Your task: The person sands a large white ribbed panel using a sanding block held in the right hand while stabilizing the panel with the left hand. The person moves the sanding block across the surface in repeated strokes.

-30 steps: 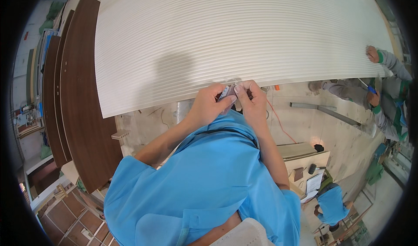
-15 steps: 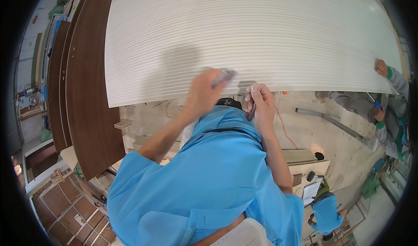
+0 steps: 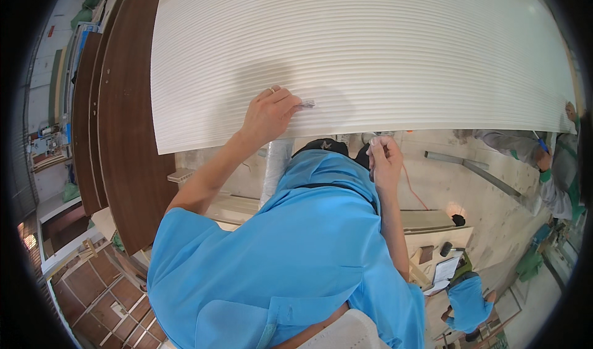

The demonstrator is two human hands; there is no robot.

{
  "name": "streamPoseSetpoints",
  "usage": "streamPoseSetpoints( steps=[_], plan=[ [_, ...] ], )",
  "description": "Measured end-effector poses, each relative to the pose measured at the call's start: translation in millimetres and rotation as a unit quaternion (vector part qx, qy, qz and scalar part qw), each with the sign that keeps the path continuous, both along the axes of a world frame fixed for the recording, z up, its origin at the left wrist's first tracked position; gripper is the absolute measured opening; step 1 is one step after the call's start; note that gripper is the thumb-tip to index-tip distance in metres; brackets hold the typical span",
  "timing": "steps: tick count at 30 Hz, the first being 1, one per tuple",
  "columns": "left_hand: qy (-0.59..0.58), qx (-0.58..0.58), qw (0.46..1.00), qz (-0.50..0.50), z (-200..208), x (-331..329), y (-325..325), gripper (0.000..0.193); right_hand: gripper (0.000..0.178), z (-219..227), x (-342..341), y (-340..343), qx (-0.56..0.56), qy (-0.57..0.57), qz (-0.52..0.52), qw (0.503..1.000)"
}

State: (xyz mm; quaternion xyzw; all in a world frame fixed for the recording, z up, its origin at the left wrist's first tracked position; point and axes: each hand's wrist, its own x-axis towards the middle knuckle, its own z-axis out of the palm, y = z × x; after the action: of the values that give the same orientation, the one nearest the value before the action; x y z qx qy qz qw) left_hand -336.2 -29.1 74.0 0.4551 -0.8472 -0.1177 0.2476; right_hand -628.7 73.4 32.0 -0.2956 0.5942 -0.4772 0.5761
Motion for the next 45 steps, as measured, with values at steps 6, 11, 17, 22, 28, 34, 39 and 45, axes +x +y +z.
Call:
streamPoseSetpoints(
  steps=[6, 11, 17, 22, 28, 34, 39, 45],
  plan=[
    [0.021, -0.005, 1.0, 0.018, -3.7, -9.2, -2.4, 0.009, 0.017, -20.1, -3.3, -0.7, -0.024, 0.043, -0.017, 0.999],
    [0.055, 0.022, 0.998, -0.008, -12.4, -65.2, -19.6, 0.008, 0.017, -31.6, -17.4, 0.6, -0.02, 0.051, -0.016, 0.998],
    [0.109, 0.048, 0.99, -0.079, -13.9, -168.8, -55.9, 0.013, 0.018, -45.5, -50.6, 19.4, -0.019, 0.087, -0.082, 0.993],
    [0.056, 0.09, 0.992, -0.065, -1.3, -167.9, -58.1, 0.014, 0.015, -16.8, -79.4, 24.7, 0.009, 0.173, -0.172, 0.97],
    [0.064, 0.071, 0.992, -0.086, -4.3, -162.5, -59.6, 0.016, 0.022, 52.2, -62.4, -63.3, -0.175, 0.424, 0.052, 0.887],
    [0.056, 0.099, 0.988, -0.107, 0.4, -148.0, -63.5, 0.022, 0.024, 52.6, -58.9, -128.9, -0.263, 0.597, 0.257, 0.713],
    [0.053, 0.108, 0.99, -0.07, -5.2, -131.2, -55.7, 0.021, 0.025, 43.9, -66.4, -131.0, -0.286, 0.594, 0.282, 0.697],
    [0.081, 0.078, 0.992, -0.063, -12.8, -136.6, -50.5, 0.015, 0.024, 44.2, -73.3, -136.3, -0.287, 0.567, 0.312, 0.706]
  ],
)
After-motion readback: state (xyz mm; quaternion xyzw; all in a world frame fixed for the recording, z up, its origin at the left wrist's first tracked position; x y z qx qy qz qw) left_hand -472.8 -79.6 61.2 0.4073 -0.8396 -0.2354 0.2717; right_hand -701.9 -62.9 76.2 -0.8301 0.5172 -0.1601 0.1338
